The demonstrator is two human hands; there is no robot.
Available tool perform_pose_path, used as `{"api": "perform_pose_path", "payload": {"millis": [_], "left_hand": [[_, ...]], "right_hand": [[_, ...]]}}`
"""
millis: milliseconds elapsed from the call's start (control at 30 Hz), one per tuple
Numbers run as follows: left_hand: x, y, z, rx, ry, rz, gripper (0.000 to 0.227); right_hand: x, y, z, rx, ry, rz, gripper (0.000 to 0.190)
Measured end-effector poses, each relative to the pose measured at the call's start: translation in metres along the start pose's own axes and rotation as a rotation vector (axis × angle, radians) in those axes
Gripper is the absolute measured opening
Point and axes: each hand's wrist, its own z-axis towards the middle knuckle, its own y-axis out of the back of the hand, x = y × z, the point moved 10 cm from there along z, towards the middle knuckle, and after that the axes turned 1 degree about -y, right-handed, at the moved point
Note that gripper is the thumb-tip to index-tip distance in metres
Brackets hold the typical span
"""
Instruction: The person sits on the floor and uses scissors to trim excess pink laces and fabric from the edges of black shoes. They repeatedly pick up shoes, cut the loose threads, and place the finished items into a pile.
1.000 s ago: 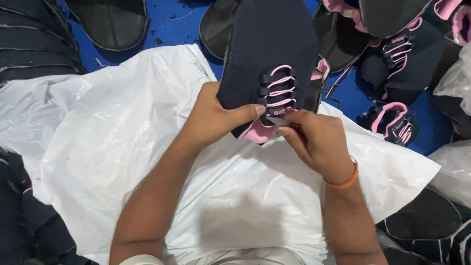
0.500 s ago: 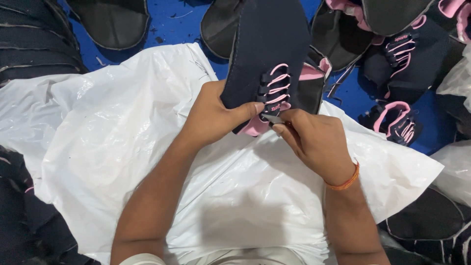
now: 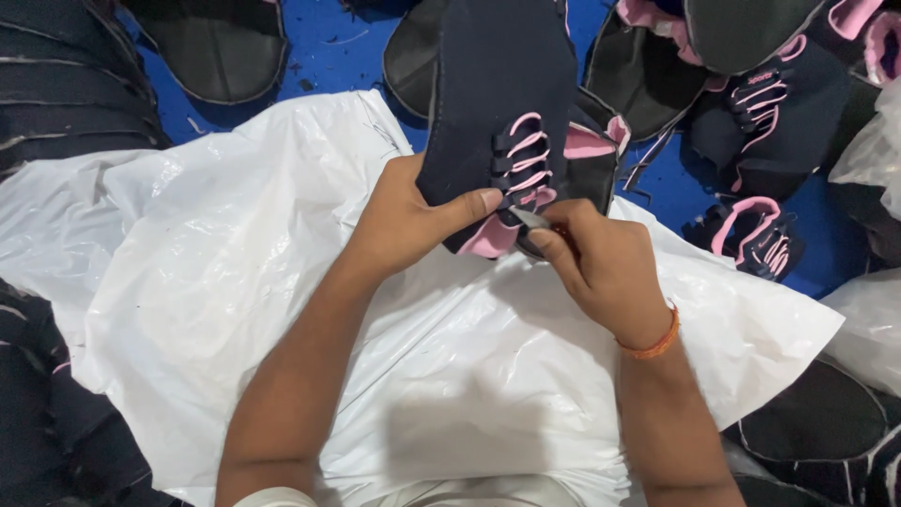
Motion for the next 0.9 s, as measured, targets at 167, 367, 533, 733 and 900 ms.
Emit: {"api": "perform_pose_path", "payload": {"millis": [167,367,533,733,900], "left_hand": [[0.012,0.004,0.001,0.013,-0.061,-0.159,0.042],[0.015,-0.013,-0.003,0.097,-0.067,-0.352,0.05],[0.032,-0.018,0.0,0.112,-0.043,-0.545,0.057],[0.046,-0.025,0.004,0.134,0.032,-0.682,0.07],[0.031,-0.03,0.0,0.207,0.054,-0.651,0.069]], "right_hand": [[-0.053,0.024,-0.009,-0.379,-0.121,0.625,0.04],[-0.048,0.034,0.022,-0.322,-0.229,1.107,0.062],[-0.067,0.017,0.008,-0.214,-0.215,1.228,0.068],[-0.06,0.021,0.013,-0.222,-0.203,1.306,0.056],[-0.077,0.018,0.023,-0.251,-0.315,1.447,0.033]]}}
